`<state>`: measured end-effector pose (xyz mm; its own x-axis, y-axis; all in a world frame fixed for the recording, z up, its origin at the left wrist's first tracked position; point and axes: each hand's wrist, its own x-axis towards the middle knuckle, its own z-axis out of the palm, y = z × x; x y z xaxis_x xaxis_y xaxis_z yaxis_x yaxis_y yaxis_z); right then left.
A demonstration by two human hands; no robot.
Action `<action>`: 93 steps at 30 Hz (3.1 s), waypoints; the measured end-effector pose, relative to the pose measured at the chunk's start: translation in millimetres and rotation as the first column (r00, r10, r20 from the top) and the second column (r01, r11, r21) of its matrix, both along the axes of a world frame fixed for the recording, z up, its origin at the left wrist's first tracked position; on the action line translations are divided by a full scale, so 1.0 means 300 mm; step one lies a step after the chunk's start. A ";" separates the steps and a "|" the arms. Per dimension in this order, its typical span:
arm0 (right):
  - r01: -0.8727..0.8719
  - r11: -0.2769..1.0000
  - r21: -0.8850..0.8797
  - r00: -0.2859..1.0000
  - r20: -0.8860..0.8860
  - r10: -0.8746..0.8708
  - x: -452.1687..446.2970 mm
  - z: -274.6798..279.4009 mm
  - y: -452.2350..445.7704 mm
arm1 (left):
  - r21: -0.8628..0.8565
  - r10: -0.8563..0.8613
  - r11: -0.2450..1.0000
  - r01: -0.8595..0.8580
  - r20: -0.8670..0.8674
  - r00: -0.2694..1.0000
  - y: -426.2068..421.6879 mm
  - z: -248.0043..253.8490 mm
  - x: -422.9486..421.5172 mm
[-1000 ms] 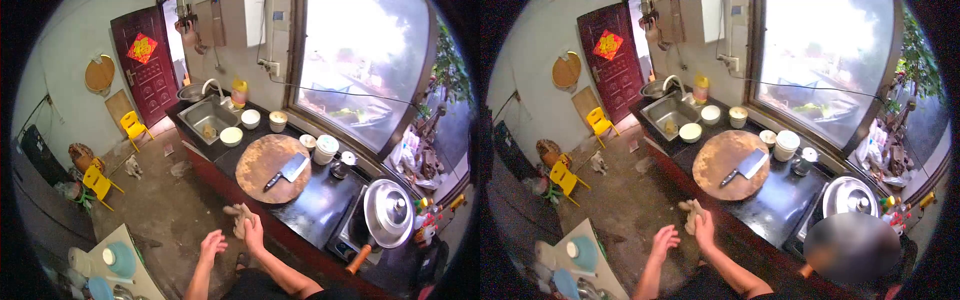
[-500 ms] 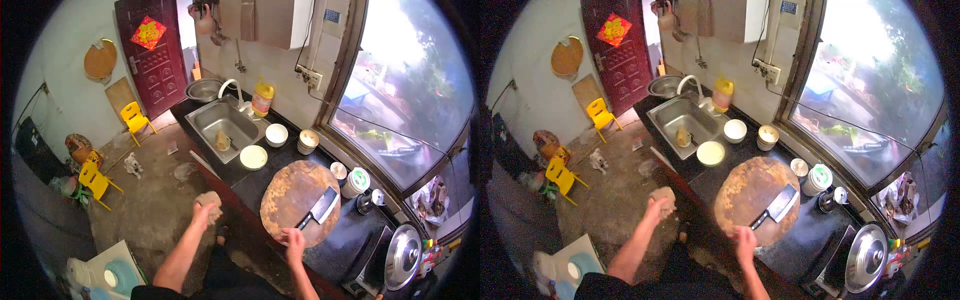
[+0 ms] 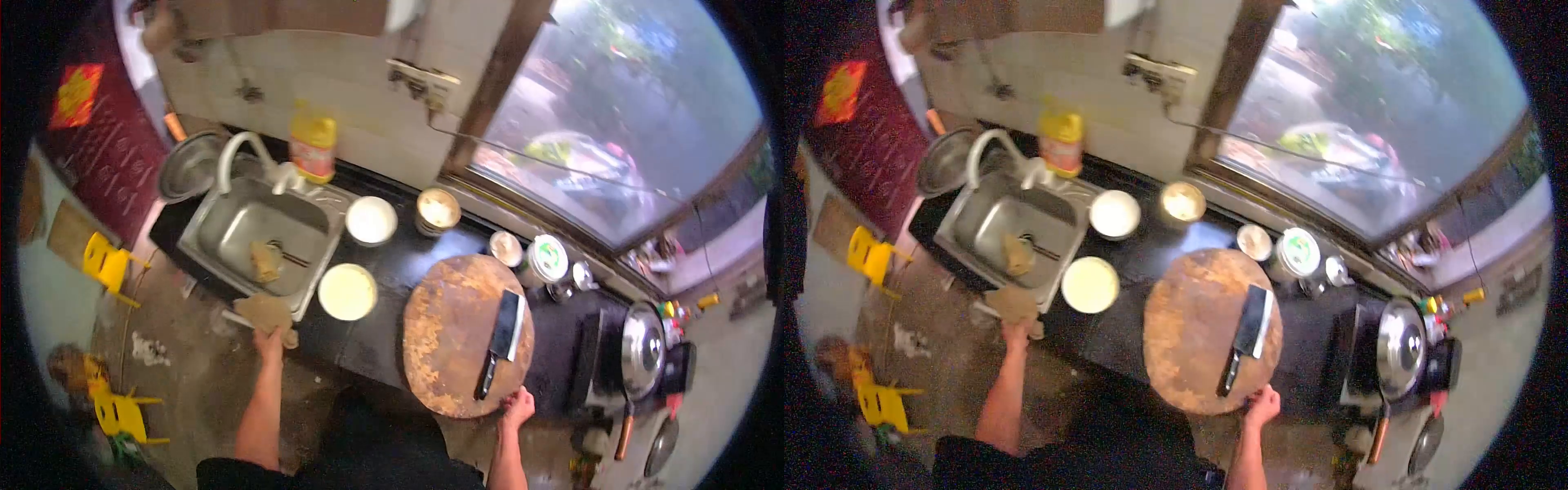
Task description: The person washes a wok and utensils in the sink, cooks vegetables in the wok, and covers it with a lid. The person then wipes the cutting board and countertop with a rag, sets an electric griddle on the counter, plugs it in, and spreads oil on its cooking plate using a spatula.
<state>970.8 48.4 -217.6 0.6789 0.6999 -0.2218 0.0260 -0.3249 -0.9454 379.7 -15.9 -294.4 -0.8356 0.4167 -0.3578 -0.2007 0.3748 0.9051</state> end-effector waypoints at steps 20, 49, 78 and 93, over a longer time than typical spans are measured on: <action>-0.212 0.968 -0.138 0.967 0.112 0.228 0.003 -0.032 0.123 | 0.397 -0.699 0.693 0.602 0.166 0.696 0.535 0.289 0.866; 0.215 0.977 -0.012 0.964 0.166 -0.210 0.643 -0.128 -0.171 | 0.445 -0.713 0.701 0.558 0.400 0.577 0.484 0.244 1.332; -0.904 0.426 0.020 0.337 -0.580 0.742 -1.132 0.008 0.474 | 0.333 -0.507 0.849 0.410 0.298 0.809 0.386 0.206 0.235; -0.621 0.784 -0.007 0.765 -0.223 0.604 -0.546 0.213 0.356 | 0.426 -0.731 0.681 0.595 0.357 0.581 0.485 0.400 0.801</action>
<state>806.9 155.1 -153.8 0.0473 0.9268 -0.3725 0.0599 -0.3749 -0.9251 620.2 129.6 -174.5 -0.0392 0.9074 -0.4184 -0.3958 0.3703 0.8403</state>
